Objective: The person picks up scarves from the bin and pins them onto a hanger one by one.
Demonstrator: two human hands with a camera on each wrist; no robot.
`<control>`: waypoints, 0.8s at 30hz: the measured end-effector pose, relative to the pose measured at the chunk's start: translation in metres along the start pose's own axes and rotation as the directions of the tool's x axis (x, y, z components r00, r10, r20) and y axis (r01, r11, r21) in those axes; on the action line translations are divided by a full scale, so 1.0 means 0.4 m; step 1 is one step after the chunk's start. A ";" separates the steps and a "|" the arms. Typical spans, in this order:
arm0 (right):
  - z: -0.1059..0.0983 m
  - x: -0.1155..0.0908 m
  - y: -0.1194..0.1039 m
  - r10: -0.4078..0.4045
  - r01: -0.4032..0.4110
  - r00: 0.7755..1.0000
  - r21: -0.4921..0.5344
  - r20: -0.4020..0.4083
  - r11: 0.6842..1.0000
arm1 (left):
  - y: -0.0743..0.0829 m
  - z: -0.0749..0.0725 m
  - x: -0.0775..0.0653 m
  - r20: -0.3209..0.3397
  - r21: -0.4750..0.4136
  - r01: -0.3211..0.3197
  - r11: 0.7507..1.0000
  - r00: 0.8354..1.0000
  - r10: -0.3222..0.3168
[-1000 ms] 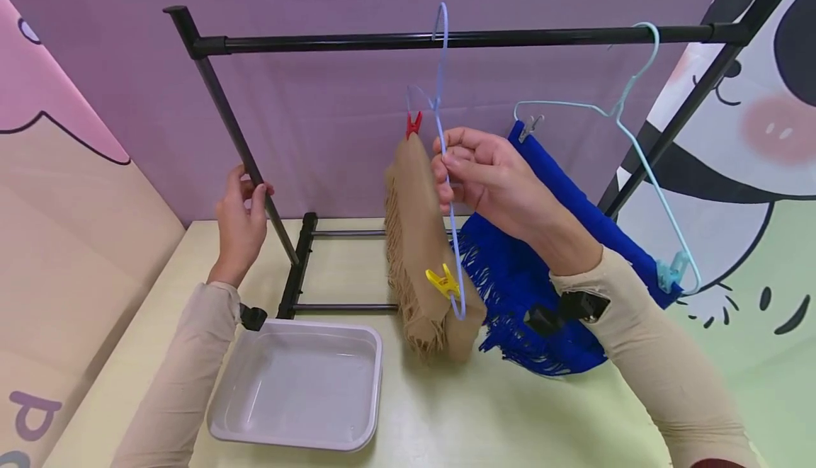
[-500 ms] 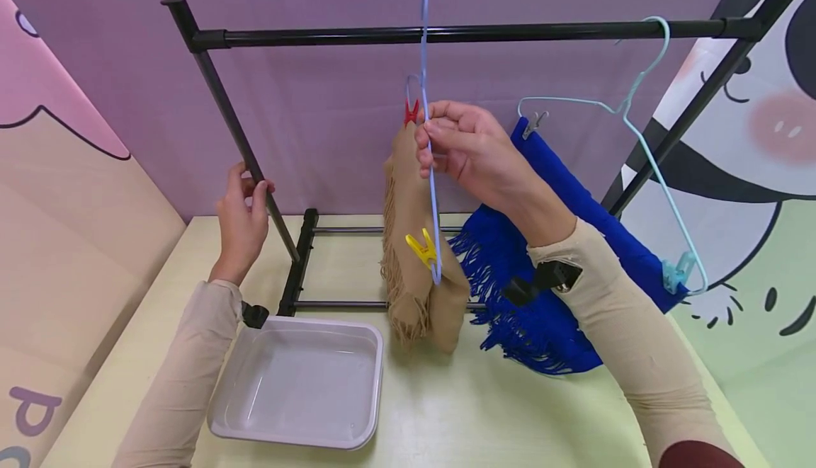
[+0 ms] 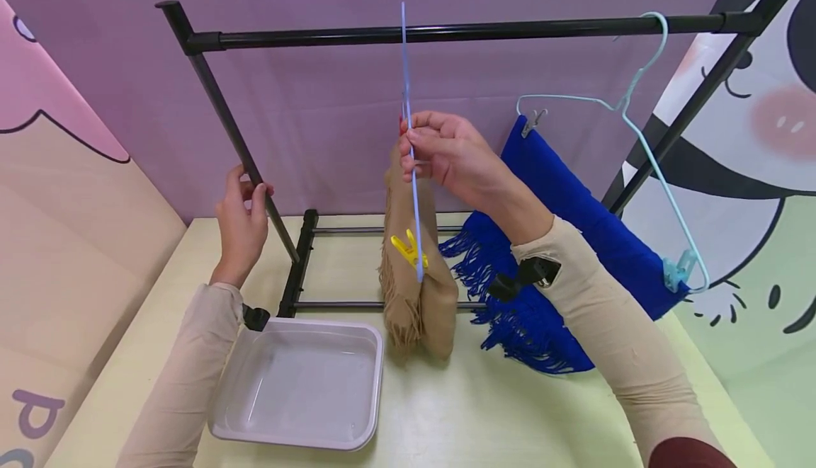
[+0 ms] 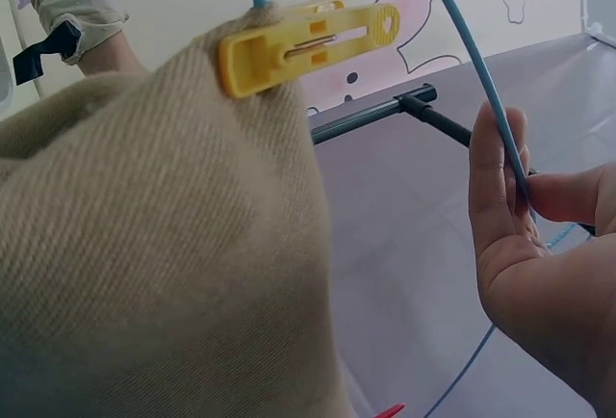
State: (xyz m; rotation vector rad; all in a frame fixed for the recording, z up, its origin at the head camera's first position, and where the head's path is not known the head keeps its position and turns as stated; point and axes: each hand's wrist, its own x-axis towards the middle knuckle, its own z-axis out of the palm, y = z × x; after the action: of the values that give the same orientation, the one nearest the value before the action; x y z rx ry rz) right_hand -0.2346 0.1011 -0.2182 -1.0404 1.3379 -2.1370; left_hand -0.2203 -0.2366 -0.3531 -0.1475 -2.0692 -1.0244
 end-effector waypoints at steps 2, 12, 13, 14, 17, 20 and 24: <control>0.000 0.004 0.009 0.012 -0.012 1.000 0.011 0.006 1.000 | -0.001 -0.001 -0.002 0.000 -0.003 0.006 1.000 1.000 -0.006; 0.013 0.002 0.048 0.049 -0.049 0.999 -0.007 0.012 0.999 | -0.001 -0.001 -0.012 -0.011 -0.004 0.021 1.000 1.000 -0.021; 0.014 -0.001 0.051 0.050 -0.050 0.999 -0.008 0.014 0.999 | -0.001 -0.001 -0.011 -0.012 -0.003 0.020 1.000 1.000 -0.020; 0.015 -0.002 0.055 0.048 -0.048 0.999 -0.012 0.015 0.999 | -0.001 0.000 -0.009 -0.012 -0.001 0.019 1.000 1.000 -0.019; 0.016 -0.005 0.061 0.037 -0.037 0.999 -0.011 0.013 0.999 | 0.000 0.002 -0.006 -0.012 -0.001 0.020 1.000 1.000 -0.020; 0.016 -0.010 0.066 0.035 -0.035 0.999 -0.015 -0.007 0.999 | -0.002 0.006 -0.008 -0.012 -0.011 0.025 1.000 1.000 -0.025; 0.014 -0.027 0.074 0.050 -0.054 0.997 -0.072 -0.062 0.996 | -0.002 0.008 -0.019 -0.009 -0.019 0.033 0.999 0.999 -0.033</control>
State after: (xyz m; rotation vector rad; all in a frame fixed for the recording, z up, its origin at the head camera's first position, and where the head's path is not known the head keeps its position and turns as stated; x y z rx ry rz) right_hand -0.2248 0.0916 -0.2469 -0.9657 1.4656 -2.1100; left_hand -0.2174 -0.2331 -0.3602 -0.1183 -2.0605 -1.0624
